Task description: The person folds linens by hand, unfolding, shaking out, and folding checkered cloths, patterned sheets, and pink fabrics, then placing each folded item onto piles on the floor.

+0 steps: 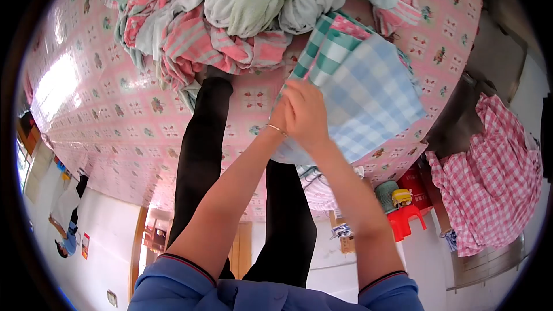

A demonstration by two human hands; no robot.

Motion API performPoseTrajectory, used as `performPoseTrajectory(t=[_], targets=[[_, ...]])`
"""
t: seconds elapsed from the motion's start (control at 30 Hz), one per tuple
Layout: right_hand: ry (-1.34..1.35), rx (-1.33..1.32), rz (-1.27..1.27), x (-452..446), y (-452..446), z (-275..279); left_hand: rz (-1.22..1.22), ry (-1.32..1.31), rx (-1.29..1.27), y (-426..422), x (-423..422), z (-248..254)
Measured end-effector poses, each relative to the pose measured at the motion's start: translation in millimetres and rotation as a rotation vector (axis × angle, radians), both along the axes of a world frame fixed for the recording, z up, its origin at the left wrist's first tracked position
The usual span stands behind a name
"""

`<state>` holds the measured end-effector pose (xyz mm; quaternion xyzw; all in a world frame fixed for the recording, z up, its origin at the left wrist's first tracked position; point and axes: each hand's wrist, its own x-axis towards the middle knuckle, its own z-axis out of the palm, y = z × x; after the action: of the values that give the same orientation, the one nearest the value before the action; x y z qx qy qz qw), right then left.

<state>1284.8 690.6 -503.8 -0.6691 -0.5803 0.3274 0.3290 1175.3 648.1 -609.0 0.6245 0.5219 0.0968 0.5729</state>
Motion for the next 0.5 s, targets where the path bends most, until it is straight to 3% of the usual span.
performPoseTrajectory(t=[0.1,0.2,0.23,0.3,0.37,0.43,0.5], targets=[[-0.053,-0.152,-0.407,15,-62,30,-0.01,-0.001,-0.156,24,7,48],[-0.123,-0.234,-0.718,39,-112,24,-0.142,0.027,0.035,3,17,70],[-0.177,-0.286,-0.841,41,-125,15,-0.18,0.159,0.129,-11,24,79],[-0.277,-0.368,-0.725,30,-143,-29,-0.228,0.29,0.224,-28,26,71],[-0.376,-0.46,-0.602,18,-138,-53,-0.15,0.452,0.03,-48,18,38],[-0.473,-0.722,-0.491,4,-114,-50,-0.144,0.43,-0.05,-26,7,19],[-0.411,-0.661,-0.533,12,-106,-45,-0.148,0.397,-0.097,-11,4,17]])
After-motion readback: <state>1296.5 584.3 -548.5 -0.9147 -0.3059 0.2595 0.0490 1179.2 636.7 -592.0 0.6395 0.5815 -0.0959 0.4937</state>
